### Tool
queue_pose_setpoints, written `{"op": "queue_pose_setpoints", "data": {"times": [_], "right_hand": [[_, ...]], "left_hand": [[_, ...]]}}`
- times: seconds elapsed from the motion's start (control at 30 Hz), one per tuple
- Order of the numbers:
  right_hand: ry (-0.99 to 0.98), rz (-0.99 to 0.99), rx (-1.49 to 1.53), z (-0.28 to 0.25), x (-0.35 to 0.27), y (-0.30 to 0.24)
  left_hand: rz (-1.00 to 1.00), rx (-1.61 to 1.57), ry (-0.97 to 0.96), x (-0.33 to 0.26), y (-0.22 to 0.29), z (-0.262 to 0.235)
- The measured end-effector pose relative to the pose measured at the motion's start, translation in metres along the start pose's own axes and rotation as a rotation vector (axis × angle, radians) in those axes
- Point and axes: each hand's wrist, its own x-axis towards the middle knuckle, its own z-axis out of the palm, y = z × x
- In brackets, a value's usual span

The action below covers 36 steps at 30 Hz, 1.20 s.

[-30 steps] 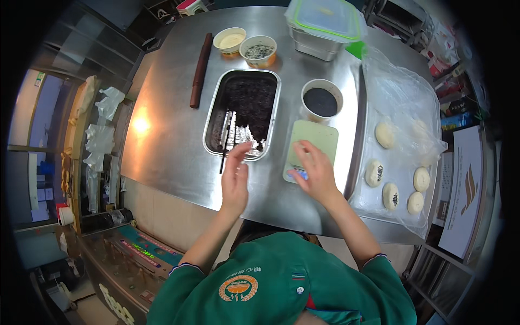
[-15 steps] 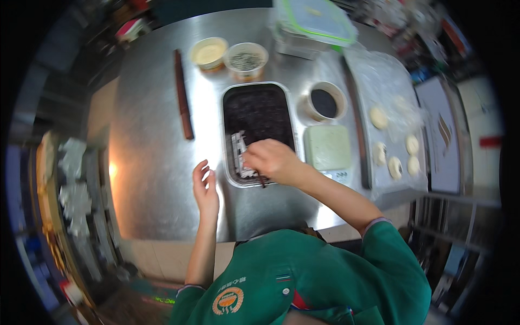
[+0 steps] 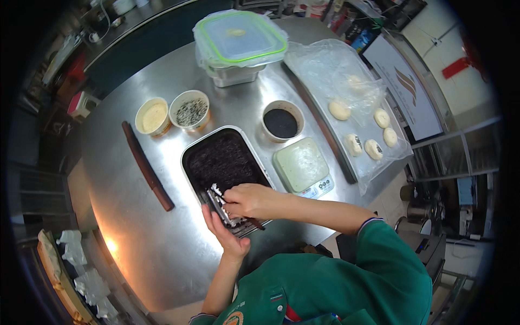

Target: The person prepares filled pastries by flattening dough balls, adding a dark filling with chopsticks, sealing the dough, and dipping the tops into a dark liquid. The finished pastries are placed on a tray.

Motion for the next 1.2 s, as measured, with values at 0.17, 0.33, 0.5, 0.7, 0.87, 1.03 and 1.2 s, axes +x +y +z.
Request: {"op": "queue_pose_setpoints", "data": {"times": [0.17, 0.33, 0.5, 0.7, 0.87, 1.03, 1.2], "right_hand": [[0.053, -0.045, 0.047, -0.02, 0.006, -0.016], [0.012, -0.082, -0.332, 0.051, 0.005, 0.022], [-0.117, 0.004, -0.116, 0.041, -0.008, 0.025], [0.412, 0.254, -0.958, -0.102, 0.088, 0.158], [0.235, 0.21, -1.119, -0.164, 0.052, 0.181], [0.748, 0.15, -0.615, -0.166, 0.023, 0.02], [1.132, 0.669, 0.449, -0.124, -0.037, -0.032]], "left_hand": [[-0.275, -0.084, 0.16, 0.023, -0.005, -0.009], [-0.211, 0.049, 0.052, 0.017, -0.002, -0.006], [-0.225, 0.4, -0.241, 0.016, -0.005, 0.0], [-0.283, 0.258, -0.165, 0.019, 0.0, -0.001], [-0.233, 0.157, -0.06, 0.031, 0.005, 0.002], [-0.224, -0.11, -0.13, 0.073, 0.015, 0.017], [-0.707, -0.919, 0.023, 0.079, 0.029, 0.038]]}}
